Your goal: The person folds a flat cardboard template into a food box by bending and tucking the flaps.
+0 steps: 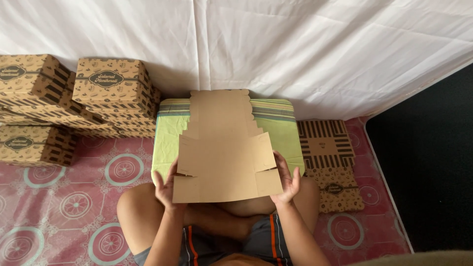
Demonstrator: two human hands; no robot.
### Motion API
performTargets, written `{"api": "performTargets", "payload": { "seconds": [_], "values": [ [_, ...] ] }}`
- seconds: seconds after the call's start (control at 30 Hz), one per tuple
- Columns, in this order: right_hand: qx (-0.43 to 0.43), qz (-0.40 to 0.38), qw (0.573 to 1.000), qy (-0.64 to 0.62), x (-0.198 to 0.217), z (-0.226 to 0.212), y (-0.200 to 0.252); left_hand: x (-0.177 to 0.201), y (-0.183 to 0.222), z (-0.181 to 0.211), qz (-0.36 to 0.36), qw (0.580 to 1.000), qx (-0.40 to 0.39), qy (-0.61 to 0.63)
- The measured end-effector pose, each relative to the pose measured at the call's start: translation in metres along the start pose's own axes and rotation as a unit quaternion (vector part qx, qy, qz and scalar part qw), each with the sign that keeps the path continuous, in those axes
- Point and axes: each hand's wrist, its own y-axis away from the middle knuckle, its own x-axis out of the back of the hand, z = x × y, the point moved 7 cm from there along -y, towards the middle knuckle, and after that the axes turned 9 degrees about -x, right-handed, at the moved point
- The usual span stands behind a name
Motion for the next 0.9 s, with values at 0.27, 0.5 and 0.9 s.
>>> {"api": "performTargets", "payload": {
  "seconds": [0.27,0.5,0.9],
  "values": [
    [0.057,-0.056,0.964,0.255,-0.029,-0.001,-0.015,-0.09,0.014,-0.009,-0.265,0.823,-0.118,-0.489],
    [0.107,-0.08,0.836,0.533,-0.092,0.015,-0.011,-0.115,0.02,-0.04,-0.343,0.63,-0.125,-0.686],
    [0.055,-0.149,0.505,0.848,-0.095,0.062,-0.009,-0.053,0.015,-0.085,-0.371,0.226,-0.121,-0.893]
  ]
}}
